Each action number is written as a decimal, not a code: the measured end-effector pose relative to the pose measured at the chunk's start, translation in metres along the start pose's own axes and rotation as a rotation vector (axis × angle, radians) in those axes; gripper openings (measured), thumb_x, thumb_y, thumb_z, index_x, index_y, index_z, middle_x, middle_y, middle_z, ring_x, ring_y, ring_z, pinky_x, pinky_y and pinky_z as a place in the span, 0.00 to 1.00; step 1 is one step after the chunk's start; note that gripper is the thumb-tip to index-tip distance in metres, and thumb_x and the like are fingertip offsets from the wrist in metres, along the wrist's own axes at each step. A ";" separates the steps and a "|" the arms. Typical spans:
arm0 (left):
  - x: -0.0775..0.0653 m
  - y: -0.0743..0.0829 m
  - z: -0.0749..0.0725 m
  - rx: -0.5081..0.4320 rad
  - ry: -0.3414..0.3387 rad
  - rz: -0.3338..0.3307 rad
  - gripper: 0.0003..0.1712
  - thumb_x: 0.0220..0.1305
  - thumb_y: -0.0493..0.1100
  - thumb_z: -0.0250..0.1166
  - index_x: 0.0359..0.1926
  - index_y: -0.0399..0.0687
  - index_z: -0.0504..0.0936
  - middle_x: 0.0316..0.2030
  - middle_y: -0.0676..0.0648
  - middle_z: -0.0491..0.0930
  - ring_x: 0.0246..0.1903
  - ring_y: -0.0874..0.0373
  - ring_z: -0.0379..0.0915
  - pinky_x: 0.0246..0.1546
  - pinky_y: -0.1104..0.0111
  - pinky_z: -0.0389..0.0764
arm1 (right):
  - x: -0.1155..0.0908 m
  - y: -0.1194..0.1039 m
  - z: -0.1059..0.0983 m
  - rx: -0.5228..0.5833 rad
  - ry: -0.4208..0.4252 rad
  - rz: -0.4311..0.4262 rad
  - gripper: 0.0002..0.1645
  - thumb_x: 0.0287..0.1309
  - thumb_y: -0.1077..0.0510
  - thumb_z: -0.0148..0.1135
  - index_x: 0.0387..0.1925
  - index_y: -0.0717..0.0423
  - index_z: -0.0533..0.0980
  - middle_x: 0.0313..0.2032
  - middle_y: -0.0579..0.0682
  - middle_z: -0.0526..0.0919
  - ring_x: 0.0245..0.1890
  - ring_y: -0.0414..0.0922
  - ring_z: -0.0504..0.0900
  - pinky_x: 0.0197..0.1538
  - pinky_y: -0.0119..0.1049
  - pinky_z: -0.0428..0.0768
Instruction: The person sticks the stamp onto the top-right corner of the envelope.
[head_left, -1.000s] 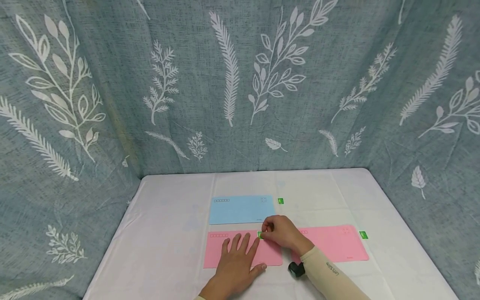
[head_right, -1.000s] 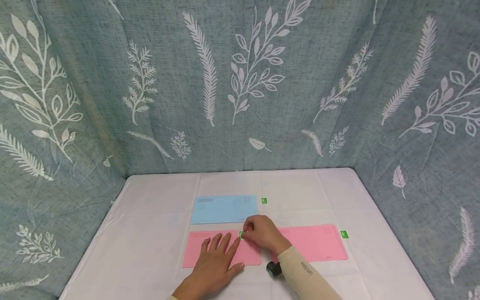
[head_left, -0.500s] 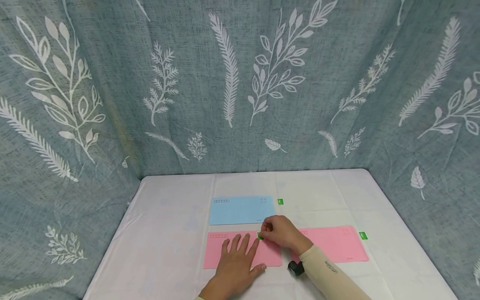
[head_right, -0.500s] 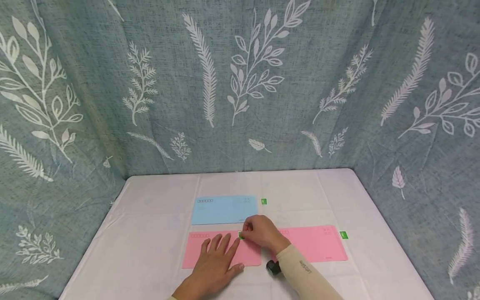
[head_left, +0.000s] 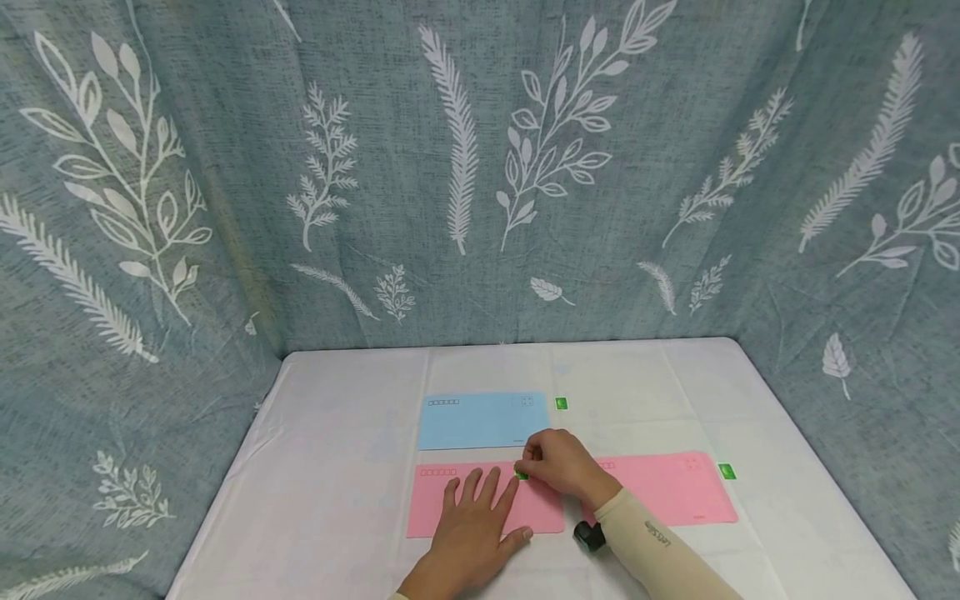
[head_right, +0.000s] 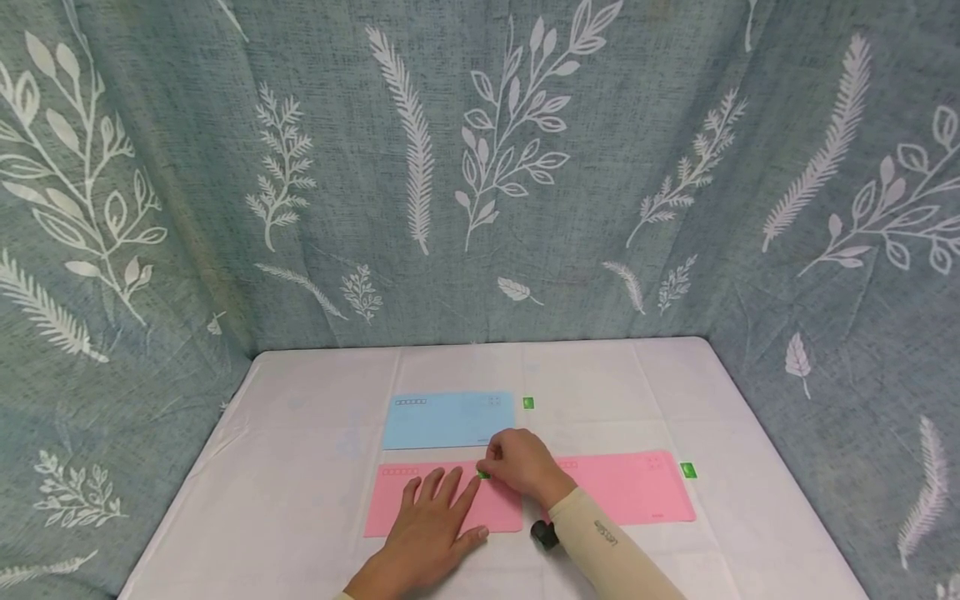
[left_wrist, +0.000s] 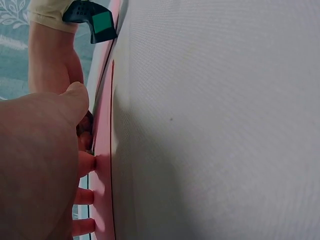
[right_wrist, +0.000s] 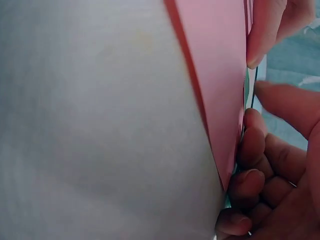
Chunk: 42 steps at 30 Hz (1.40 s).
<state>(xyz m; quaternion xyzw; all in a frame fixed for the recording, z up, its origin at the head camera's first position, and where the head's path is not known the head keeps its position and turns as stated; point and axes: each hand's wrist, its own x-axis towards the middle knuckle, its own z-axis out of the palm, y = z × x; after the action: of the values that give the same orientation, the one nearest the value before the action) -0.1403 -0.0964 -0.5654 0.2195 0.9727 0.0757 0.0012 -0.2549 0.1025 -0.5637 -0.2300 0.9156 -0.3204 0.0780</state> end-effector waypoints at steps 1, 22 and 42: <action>0.000 0.000 -0.001 -0.001 -0.008 -0.003 0.43 0.81 0.73 0.47 0.82 0.53 0.70 0.77 0.41 0.68 0.75 0.39 0.60 0.71 0.36 0.59 | 0.000 0.000 0.000 -0.002 -0.001 0.002 0.16 0.66 0.54 0.77 0.23 0.45 0.81 0.19 0.37 0.75 0.22 0.36 0.72 0.29 0.34 0.73; 0.001 0.003 -0.006 0.011 -0.029 -0.009 0.43 0.81 0.73 0.48 0.83 0.55 0.69 0.78 0.42 0.67 0.75 0.40 0.59 0.71 0.36 0.60 | -0.001 0.003 -0.009 0.038 -0.084 -0.025 0.09 0.66 0.63 0.74 0.31 0.51 0.82 0.23 0.40 0.75 0.25 0.37 0.72 0.32 0.35 0.73; 0.001 0.003 -0.006 0.001 -0.035 -0.015 0.43 0.79 0.74 0.51 0.82 0.55 0.69 0.77 0.42 0.67 0.75 0.40 0.60 0.71 0.37 0.60 | 0.000 0.005 -0.004 0.042 -0.066 -0.040 0.12 0.65 0.59 0.76 0.28 0.47 0.81 0.21 0.39 0.74 0.23 0.37 0.71 0.29 0.34 0.71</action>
<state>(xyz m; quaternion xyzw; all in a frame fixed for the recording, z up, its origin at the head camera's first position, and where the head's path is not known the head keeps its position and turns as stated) -0.1398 -0.0944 -0.5589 0.2134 0.9742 0.0712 0.0186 -0.2582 0.1086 -0.5636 -0.2573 0.9007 -0.3333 0.1067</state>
